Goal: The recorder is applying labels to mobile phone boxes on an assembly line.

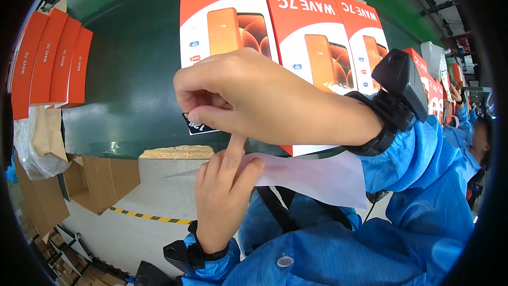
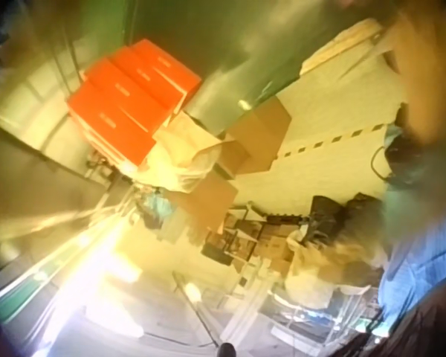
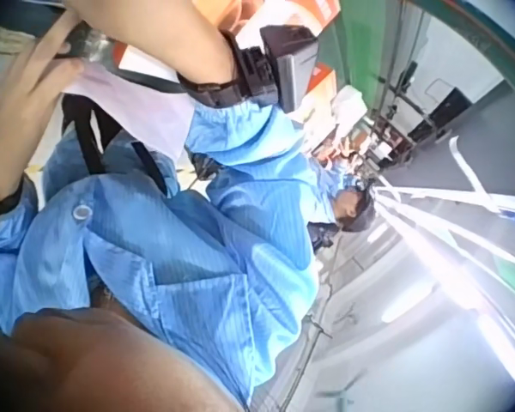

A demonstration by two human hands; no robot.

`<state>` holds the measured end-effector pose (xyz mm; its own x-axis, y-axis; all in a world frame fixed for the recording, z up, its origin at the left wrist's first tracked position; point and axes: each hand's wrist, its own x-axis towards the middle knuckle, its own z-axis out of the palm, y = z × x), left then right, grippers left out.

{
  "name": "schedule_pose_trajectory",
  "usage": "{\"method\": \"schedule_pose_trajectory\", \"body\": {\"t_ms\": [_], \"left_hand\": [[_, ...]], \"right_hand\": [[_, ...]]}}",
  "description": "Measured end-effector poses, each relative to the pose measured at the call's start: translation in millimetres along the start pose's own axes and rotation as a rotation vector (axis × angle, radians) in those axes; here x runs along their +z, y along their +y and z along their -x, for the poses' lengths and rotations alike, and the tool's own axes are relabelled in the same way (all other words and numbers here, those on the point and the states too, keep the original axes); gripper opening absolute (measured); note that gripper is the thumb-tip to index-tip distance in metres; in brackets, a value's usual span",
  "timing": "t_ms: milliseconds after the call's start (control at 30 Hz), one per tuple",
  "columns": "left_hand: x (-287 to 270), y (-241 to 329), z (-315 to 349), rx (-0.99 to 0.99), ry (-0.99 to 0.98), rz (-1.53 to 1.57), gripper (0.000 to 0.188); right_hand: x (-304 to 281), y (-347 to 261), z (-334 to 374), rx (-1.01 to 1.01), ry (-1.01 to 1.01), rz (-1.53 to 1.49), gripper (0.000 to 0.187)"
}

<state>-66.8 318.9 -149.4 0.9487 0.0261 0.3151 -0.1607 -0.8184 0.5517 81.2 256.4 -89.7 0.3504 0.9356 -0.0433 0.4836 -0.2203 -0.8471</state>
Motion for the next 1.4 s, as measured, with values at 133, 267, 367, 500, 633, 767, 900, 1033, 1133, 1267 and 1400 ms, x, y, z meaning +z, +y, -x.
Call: {"method": "schedule_pose_trajectory", "body": {"t_ms": [133, 267, 367, 500, 633, 767, 900, 1033, 1133, 1267, 1400], "left_hand": [[-2, 0, 2, -0.006, -0.005, -0.011, 0.012], [1, 0, 1, -0.008, -0.007, 0.000, 0.012], [0, 1, 1, -0.018, -0.024, 0.006, 0.012], [-1, 1, 1, -0.028, -0.035, 0.019, 0.012], [-3, 1, 2, -0.032, -0.024, 0.011, 0.013], [-4, 1, 0, -0.024, -0.054, 0.007, 0.013], [-7, 5, -2, -0.043, -0.061, 0.027, 0.011], [-24, 7, 1, -0.131, -0.132, 0.112, 0.009], [-48, -5, 18, -0.344, -0.051, 0.526, 0.008], [-67, 7, 27, -0.803, 0.522, 0.807, 0.016], [-58, 27, 14, -0.670, 0.697, 0.712, 0.024]], "right_hand": [[3, 4, 0, 0.058, 0.007, -0.199, 0.006], [2, 5, 0, 0.024, -0.004, -0.082, 0.006], [2, 6, -1, -0.022, 0.008, -0.059, 0.007], [2, 4, -2, -0.033, 0.015, -0.019, 0.007], [6, 4, -2, -0.135, 0.048, 0.100, 0.008], [13, 1, 5, -0.221, 0.091, 0.452, 0.014], [16, -1, 2, -0.091, 0.322, 0.652, 0.029], [-1, 10, -14, -0.006, 0.283, 0.275, 0.019], [-34, -9, 2, 0.230, 0.348, -0.223, 0.008], [-17, -33, 34, -0.093, 0.711, -0.107, 0.009], [46, -55, 40, -0.456, 0.421, 0.189, 0.022]]}}
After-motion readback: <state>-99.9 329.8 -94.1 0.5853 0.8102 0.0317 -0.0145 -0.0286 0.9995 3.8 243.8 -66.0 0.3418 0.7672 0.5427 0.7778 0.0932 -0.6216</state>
